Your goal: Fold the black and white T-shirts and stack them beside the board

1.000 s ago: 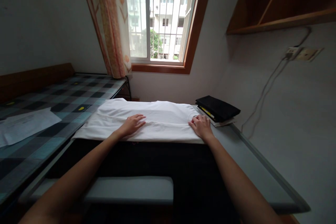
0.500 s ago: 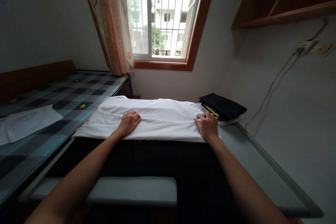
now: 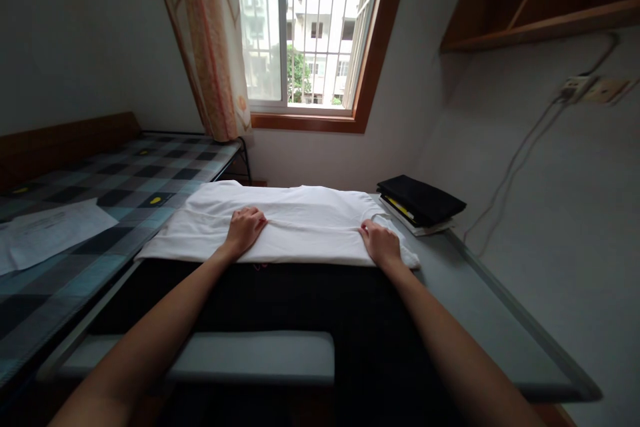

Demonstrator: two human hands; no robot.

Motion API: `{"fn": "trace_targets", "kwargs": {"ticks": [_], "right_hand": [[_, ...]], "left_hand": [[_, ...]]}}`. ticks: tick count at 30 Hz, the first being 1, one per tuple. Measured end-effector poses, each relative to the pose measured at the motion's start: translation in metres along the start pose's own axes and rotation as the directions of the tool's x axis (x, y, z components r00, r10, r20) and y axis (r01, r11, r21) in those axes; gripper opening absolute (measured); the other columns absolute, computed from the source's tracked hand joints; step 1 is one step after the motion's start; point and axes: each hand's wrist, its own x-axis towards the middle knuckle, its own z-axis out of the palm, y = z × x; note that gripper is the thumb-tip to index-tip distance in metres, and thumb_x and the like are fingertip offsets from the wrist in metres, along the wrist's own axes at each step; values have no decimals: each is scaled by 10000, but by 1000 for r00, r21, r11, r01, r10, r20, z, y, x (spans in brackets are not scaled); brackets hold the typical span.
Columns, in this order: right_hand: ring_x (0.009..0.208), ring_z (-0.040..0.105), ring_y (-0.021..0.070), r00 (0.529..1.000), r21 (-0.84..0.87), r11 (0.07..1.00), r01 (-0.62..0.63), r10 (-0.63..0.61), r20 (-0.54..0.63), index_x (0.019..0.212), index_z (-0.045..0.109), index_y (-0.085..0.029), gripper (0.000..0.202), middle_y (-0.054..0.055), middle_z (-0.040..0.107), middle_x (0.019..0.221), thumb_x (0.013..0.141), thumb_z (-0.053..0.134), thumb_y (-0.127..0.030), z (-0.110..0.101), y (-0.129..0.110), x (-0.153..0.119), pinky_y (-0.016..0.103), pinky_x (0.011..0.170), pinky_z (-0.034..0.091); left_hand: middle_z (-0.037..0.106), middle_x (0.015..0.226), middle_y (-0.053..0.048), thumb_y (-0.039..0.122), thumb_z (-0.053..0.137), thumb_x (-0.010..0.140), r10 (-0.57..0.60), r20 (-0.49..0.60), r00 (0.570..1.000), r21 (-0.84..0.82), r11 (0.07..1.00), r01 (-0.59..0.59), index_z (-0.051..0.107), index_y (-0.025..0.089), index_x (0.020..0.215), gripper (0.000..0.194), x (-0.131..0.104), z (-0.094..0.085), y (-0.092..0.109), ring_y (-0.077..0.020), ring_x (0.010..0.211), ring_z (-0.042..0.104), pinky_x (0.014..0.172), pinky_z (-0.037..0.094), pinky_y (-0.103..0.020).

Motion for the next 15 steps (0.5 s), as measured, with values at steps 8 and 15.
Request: {"fn": "trace_targets", "kwargs": {"ticks": [8,15], "right_hand": [[910,593,240,984,131,991,-2,25,-179,1133,630,-186,288,115,624,1044,895,477,-240,-4,13,-2,319,785,424],[826,585,230,957,407,913,-36,149,-250,987,682,-152,286,89,598,883,824,545,-342,12,62,9,370,833,463]], "left_hand": [[649,979,-108,304,471,916,-1,39,999,-54,999,3,681,184,910,242,-4,1,-1,-277,961,590,855,408,-411],[649,1000,-92,308,473,907,-28,69,997,-92,995,34,687,191,960,250,-5,3,-2,-266,1005,584,882,425,-396]]}}
